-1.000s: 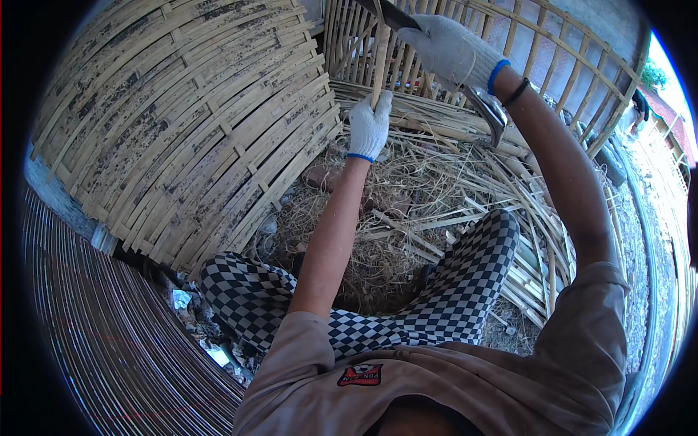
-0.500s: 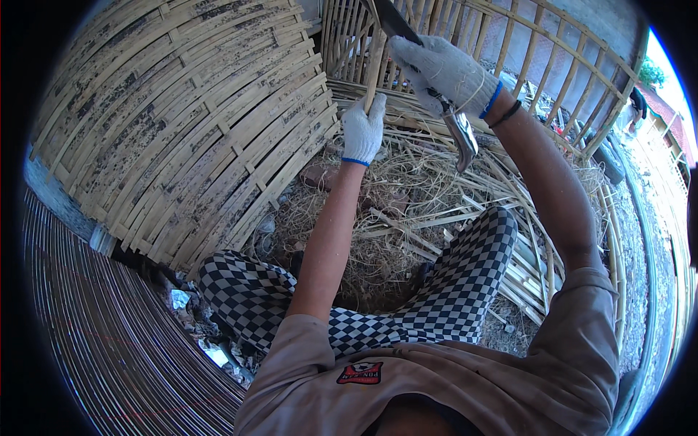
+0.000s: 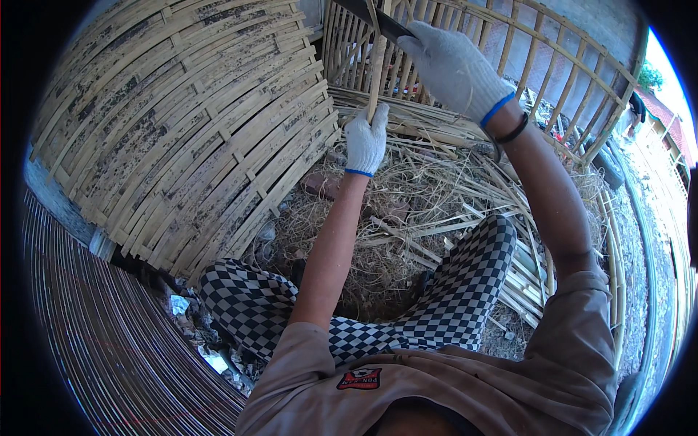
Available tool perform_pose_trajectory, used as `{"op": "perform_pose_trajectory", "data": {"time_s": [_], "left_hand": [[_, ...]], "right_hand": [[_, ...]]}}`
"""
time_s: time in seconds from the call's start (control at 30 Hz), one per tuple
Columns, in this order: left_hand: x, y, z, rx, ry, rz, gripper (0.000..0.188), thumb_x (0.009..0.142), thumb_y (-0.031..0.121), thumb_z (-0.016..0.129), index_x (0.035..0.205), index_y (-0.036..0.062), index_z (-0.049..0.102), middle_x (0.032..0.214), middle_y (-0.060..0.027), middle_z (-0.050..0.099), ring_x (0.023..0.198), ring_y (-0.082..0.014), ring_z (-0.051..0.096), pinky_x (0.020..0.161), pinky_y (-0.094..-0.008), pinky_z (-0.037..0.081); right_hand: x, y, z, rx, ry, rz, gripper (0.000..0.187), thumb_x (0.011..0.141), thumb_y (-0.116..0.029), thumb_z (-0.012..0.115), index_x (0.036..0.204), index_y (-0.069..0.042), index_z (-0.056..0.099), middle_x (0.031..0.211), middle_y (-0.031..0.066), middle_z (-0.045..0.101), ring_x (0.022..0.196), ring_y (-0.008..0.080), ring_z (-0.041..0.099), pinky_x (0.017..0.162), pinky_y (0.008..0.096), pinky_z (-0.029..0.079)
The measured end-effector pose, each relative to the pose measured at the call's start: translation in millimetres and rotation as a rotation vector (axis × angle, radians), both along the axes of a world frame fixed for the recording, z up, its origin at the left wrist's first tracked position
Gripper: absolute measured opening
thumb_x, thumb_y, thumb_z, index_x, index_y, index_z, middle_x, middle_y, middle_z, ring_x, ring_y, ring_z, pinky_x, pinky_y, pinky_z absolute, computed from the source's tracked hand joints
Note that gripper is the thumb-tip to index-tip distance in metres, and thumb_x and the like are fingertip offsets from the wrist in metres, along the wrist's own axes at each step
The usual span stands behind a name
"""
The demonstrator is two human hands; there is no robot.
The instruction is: Shaving and smoothing a bamboo strip using a machete.
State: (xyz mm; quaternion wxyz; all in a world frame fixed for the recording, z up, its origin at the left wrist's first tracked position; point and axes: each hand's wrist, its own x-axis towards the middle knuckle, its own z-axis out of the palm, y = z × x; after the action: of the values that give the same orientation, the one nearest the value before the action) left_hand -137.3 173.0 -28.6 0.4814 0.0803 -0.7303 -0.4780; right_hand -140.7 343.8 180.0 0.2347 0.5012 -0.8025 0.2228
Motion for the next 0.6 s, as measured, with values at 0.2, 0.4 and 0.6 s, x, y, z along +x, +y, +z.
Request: {"op": "perform_pose_trajectory", "data": {"time_s": [0.2,0.4,0.6], "left_hand": [[2,-2,4,-0.039,-0.005,0.039,0.050,0.101,0.042,0.061,0.086,-0.0047,0.066,0.060,-0.0127,0.057,0.054,-0.0250,0.054,0.056,-0.0391,0.044],[0,5,5,0.027,0.016,-0.002,0.049,0.101,0.042,0.061,0.090,-0.0052,0.067,0.061,-0.0125,0.060,0.055,-0.0250,0.056,0.056,-0.0384,0.046],[1,13,9,-0.009,0.030,0.005,0.049,0.101,0.043,0.061,0.093,-0.0048,0.068,0.060,-0.0126,0.059,0.053,-0.0261,0.058,0.055,-0.0388,0.046]], "right_hand": [[11,-11,13,0.019,0.186,-0.080,0.034,0.106,-0.035,0.049,0.114,-0.004,0.060,0.072,0.0177,0.064,0.064,0.0335,0.066,0.057,0.0453,0.050],[61,29,98,-0.118,-0.388,0.036,0.035,0.102,-0.029,0.050,0.107,0.003,0.063,0.066,0.0145,0.059,0.065,0.0257,0.066,0.064,0.0417,0.051],[27,2,51,0.088,-0.274,-0.027,0.035,0.102,-0.030,0.048,0.108,0.002,0.061,0.071,0.0178,0.062,0.066,0.0277,0.065,0.063,0.0427,0.051]]}}
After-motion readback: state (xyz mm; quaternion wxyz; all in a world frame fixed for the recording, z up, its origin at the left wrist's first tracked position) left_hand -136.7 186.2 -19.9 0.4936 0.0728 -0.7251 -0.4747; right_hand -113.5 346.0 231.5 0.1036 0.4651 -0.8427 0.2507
